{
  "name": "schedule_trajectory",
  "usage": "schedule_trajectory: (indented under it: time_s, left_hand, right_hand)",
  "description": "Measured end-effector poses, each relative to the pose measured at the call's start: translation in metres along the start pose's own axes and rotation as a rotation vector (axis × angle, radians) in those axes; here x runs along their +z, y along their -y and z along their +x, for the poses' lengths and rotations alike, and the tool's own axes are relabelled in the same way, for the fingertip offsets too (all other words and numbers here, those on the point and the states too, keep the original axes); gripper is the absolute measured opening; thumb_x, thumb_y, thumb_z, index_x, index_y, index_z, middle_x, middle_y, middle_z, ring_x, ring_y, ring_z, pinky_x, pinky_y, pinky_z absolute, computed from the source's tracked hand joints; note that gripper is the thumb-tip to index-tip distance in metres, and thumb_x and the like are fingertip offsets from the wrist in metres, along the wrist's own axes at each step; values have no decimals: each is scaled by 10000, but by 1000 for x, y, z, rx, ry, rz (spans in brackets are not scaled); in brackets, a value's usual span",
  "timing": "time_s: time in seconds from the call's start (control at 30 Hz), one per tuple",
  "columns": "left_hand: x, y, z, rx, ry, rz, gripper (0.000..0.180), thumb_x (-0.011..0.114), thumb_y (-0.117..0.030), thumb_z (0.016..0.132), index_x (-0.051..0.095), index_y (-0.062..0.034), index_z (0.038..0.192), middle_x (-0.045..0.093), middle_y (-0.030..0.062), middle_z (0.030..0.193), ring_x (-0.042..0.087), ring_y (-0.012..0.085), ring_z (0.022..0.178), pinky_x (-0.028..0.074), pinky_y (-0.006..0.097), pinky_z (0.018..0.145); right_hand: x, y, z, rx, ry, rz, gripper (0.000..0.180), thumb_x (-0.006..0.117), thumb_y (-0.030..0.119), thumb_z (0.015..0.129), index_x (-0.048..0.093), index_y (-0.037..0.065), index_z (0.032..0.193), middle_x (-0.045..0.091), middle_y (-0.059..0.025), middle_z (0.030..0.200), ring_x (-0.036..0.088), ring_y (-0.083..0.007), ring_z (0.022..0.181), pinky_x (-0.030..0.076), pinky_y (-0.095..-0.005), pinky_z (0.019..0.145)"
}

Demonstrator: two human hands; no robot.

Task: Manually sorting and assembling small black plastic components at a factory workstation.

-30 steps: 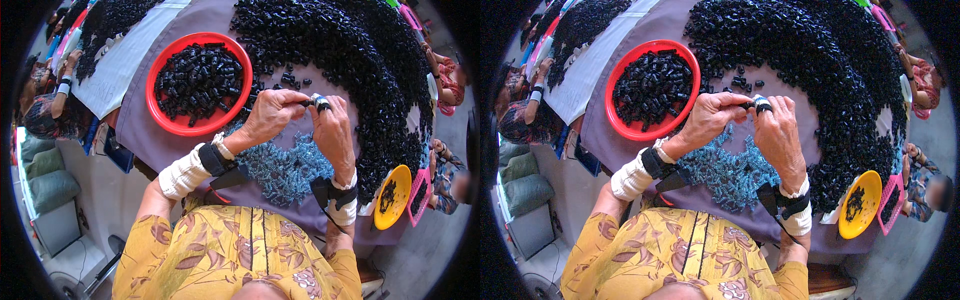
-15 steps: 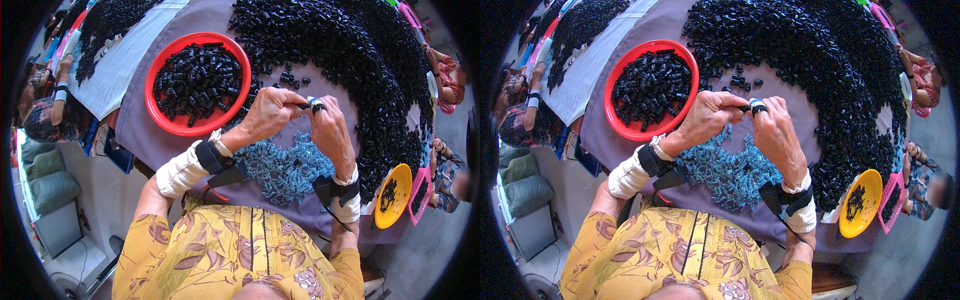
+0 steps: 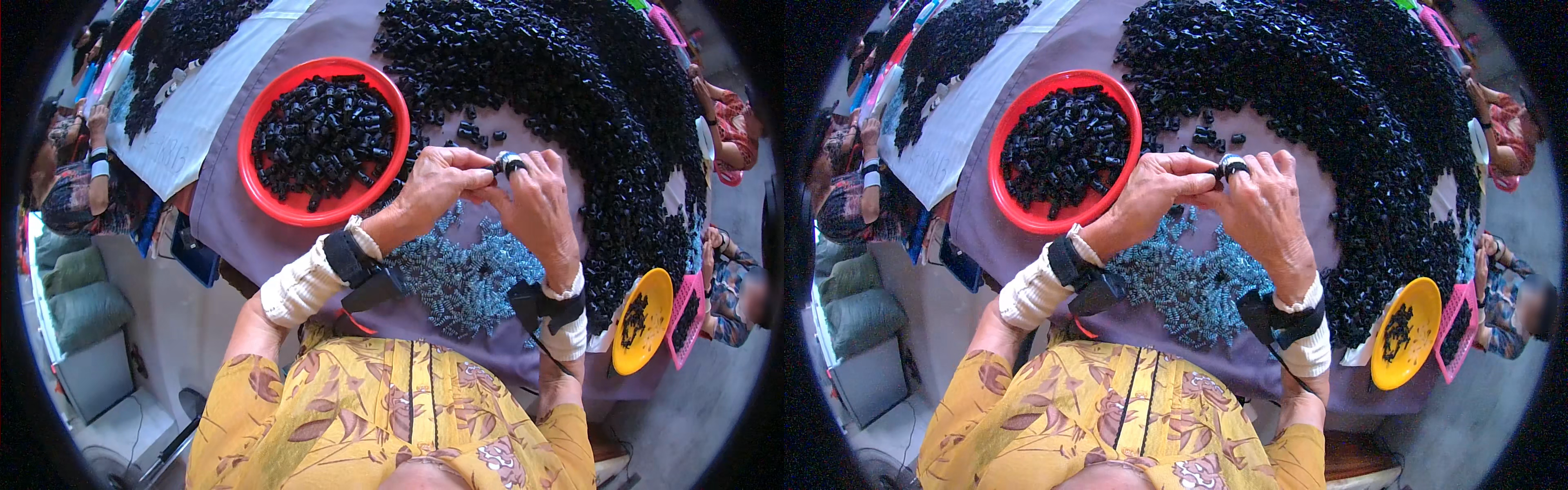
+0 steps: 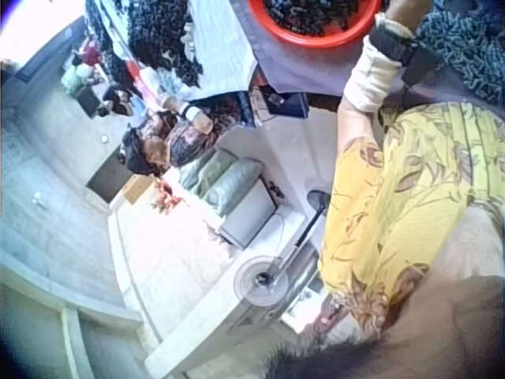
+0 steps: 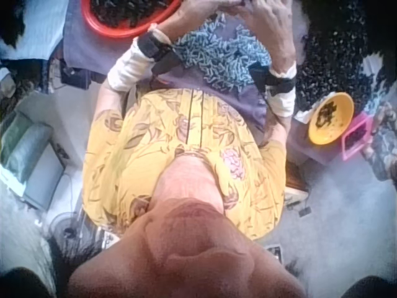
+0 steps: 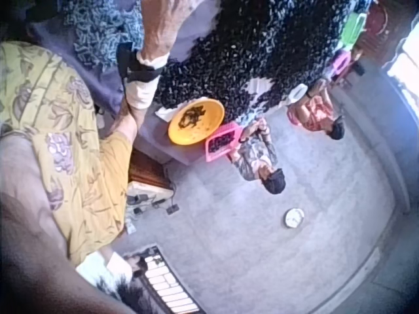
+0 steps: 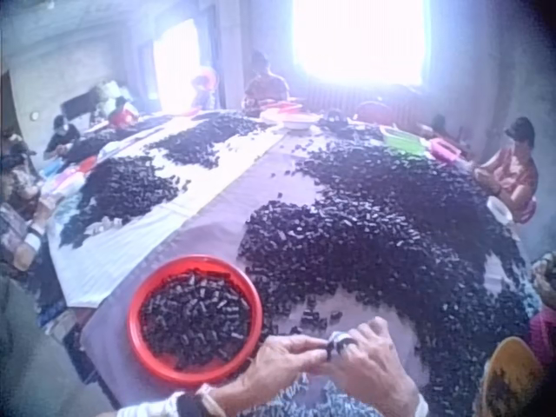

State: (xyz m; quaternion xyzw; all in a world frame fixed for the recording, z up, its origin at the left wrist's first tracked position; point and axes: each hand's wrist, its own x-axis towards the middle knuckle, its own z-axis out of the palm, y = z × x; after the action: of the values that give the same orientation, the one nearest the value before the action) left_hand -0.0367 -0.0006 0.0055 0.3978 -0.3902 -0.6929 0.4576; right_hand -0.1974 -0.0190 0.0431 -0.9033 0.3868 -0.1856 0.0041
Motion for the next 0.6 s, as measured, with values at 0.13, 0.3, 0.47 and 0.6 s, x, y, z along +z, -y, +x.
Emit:
schedule_trajectory:
  time_s: [0.13,0.3,0.47,0.6]
  left_hand:
    - [1,2,3,0,8,-140,278,559,-168,900,606,38,1081,653,75,919,628,119,779,532,267,763]
    - [-5,4,1,-81,51,-143,268,533,-200,921,618,28,1033,652,74,901,629,124,800,532,273,756]
    - [-1,8,2,-82,55,-175,262,534,-228,922,628,13,960,651,66,882,627,120,800,529,273,748]
    - [2,4,0,-74,72,-164,269,539,-244,918,629,7,957,650,74,883,629,126,798,529,275,741]
  right_hand:
    - [7,-3,1,39,-112,-36,215,679,203,715,601,5,750,594,-102,733,561,-248,741,383,-405,798]
    - [7,-7,-1,-4,-126,23,240,696,219,693,604,8,760,593,-102,723,565,-245,723,382,-400,788]
    - [7,-4,-5,78,-80,58,263,707,246,698,606,11,757,592,-99,718,567,-245,722,380,-392,779]
    - [8,-4,-4,74,-144,10,275,707,266,702,599,14,721,592,-99,694,562,-243,697,378,-391,775]
